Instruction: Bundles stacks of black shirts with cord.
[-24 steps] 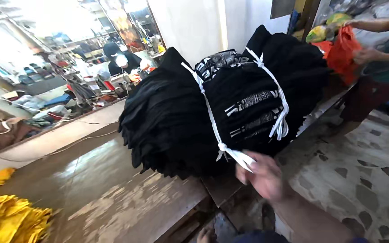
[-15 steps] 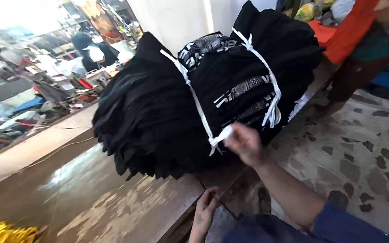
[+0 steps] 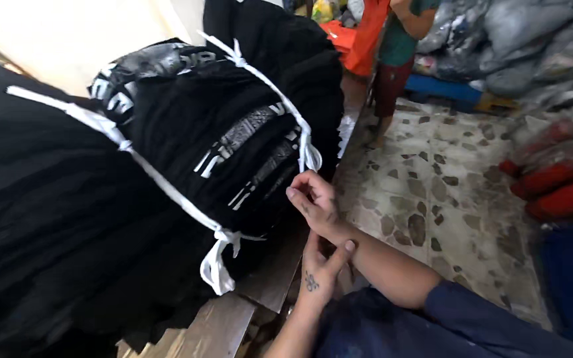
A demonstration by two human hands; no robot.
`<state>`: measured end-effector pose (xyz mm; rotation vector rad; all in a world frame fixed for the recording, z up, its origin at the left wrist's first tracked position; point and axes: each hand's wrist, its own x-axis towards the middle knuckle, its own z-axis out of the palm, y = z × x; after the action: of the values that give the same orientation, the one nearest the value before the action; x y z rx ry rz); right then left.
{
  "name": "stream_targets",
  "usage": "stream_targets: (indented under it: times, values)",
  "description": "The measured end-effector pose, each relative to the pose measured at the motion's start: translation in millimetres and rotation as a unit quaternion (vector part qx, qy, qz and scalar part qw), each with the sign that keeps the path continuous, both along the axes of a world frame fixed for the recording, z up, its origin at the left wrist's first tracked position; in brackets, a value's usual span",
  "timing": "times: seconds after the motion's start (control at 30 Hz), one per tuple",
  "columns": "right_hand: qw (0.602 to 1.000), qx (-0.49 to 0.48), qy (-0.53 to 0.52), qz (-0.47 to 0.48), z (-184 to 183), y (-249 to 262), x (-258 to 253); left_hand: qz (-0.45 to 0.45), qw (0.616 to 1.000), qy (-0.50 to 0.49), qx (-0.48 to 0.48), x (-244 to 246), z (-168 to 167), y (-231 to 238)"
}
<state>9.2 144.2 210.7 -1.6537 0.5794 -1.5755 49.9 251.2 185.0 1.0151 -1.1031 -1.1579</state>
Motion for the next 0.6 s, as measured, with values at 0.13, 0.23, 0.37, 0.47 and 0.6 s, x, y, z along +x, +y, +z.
stream_targets:
  times: [0.13,0.23,0.37,0.47,0.6]
  values:
    - [1.0,0.002,0.027,-0.002,-5,-9,-21,0.001,1.0,0.021,0.01,-21,-5,-9]
    - [0.999,0.011,0.037,0.016,-14,-22,-32,-0.019,0.999,0.02,0.031,-29,-7,-20]
    - [0.995,0.042,0.048,0.073,-26,-47,-47,0.019,0.996,0.006,0.084,-46,-7,-42]
    - [0.986,0.091,0.094,0.101,-41,-70,-67,0.018,0.991,0.021,0.128,-68,-16,-64]
    - [0.97,0.144,0.166,0.107,-60,-112,-106,0.031,0.976,0.085,0.198,-112,-12,-109]
